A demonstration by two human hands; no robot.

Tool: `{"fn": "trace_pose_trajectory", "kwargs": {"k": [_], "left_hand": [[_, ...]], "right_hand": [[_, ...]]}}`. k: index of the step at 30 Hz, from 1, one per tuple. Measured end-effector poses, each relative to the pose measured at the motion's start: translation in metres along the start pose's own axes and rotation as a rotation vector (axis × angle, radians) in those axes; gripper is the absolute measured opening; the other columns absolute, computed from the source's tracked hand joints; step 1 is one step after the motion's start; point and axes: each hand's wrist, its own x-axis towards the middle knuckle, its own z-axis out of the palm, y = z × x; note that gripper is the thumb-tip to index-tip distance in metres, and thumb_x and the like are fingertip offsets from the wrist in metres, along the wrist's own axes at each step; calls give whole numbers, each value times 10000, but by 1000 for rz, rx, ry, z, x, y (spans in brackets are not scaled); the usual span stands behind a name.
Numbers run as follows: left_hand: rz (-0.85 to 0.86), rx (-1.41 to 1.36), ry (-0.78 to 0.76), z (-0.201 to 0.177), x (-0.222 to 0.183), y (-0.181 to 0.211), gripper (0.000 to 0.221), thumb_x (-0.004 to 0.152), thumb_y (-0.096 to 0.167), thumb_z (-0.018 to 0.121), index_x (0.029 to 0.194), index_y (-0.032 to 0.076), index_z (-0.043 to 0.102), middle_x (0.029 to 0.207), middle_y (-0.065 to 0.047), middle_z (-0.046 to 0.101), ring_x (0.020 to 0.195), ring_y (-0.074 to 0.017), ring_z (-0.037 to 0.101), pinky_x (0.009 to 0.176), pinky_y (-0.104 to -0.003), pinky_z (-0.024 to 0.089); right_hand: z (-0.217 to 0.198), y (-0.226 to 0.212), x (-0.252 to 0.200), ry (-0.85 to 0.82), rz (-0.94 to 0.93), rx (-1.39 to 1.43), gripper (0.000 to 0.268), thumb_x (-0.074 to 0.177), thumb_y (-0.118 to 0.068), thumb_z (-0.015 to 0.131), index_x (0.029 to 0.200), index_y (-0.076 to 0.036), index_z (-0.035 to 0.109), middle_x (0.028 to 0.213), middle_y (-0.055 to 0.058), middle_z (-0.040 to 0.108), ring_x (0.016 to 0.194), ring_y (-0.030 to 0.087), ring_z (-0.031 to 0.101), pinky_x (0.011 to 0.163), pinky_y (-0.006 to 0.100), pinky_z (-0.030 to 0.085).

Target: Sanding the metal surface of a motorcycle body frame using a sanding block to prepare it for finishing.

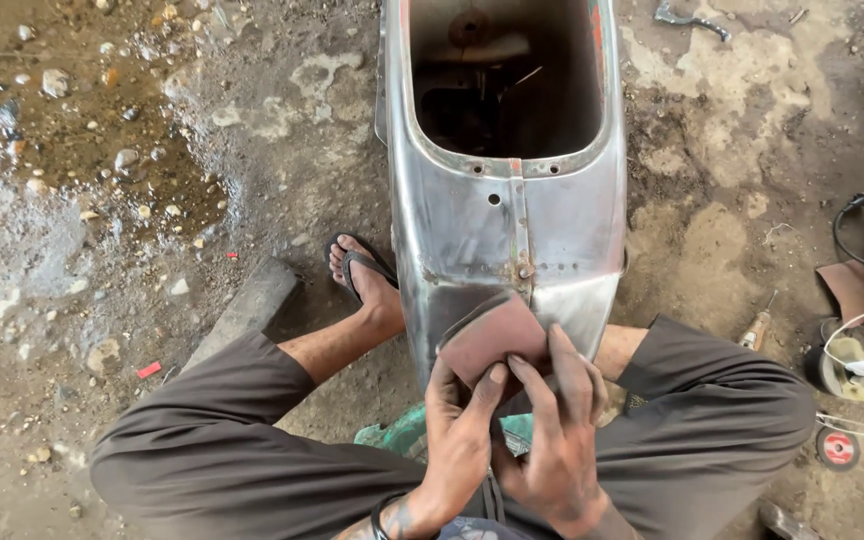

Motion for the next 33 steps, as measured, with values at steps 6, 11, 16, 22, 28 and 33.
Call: {"fn": "trace_pose_trajectory", "kwargs": {"k": [6, 11, 16, 22, 28, 33], "left_hand": [[-78, 225, -3, 14, -7, -3, 286, 874, -10, 703, 1154, -67, 689, 1075, -122, 764, 959, -154, 707, 815, -269, 568], [9, 320, -140, 10, -6, 10, 573, 861, 66, 691, 1387, -6, 477, 1269, -162, 633, 1116, -215, 620, 982, -346, 502], [483, 873, -275, -9, 11, 33, 616, 856, 176, 705, 1339, -50, 397, 1385, -256, 453, 1264, -375, 513, 1099, -469, 440], [959, 1613, -627, 9, 44, 85, 445, 802, 90, 733, 1245, 58, 696, 1421, -121, 599, 1354, -273, 576, 1178, -482, 386], [979, 1578, -762, 16, 62, 96, 342, 878, 75, 717, 1213, 9, 694, 1254, -105, 683, 1225, -258, 661, 1074, -445, 486], [1008, 1559, -862, 9, 75, 97, 317, 923, 107, 709, 1229, 25, 701, 1307, -114, 691, 1229, -262, 672, 1099, -420, 512]], "right_hand": [[-1, 7, 7, -12, -37, -93, 356, 875, -92, 622, 1204, -27, 500, 1571, 323, 418, 1514, 417, 393, 1248, 564, 213], [-12, 24, 24, -10, -113, -38, 320, 887, -88, 672, 1189, -12, 599, 1450, 222, 589, 1387, 368, 569, 1188, 504, 398], [-23, 51, 40, 27, -252, -74, 325, 886, -70, 701, 1204, -9, 670, 1306, 163, 691, 1213, 345, 693, 1049, 465, 529], [-31, 57, 57, 25, -333, -104, 264, 851, -17, 741, 1115, -28, 733, 1246, 138, 723, 1186, 332, 703, 1040, 458, 547], [-43, 70, 70, -110, -373, -87, 404, 762, -18, 713, 1166, -13, 718, 1254, 125, 723, 1212, 303, 691, 1100, 461, 526], [-51, 78, 84, -179, -430, 2, 360, 754, -110, 776, 1098, -15, 733, 1204, 159, 741, 1154, 336, 725, 991, 429, 573]]}}
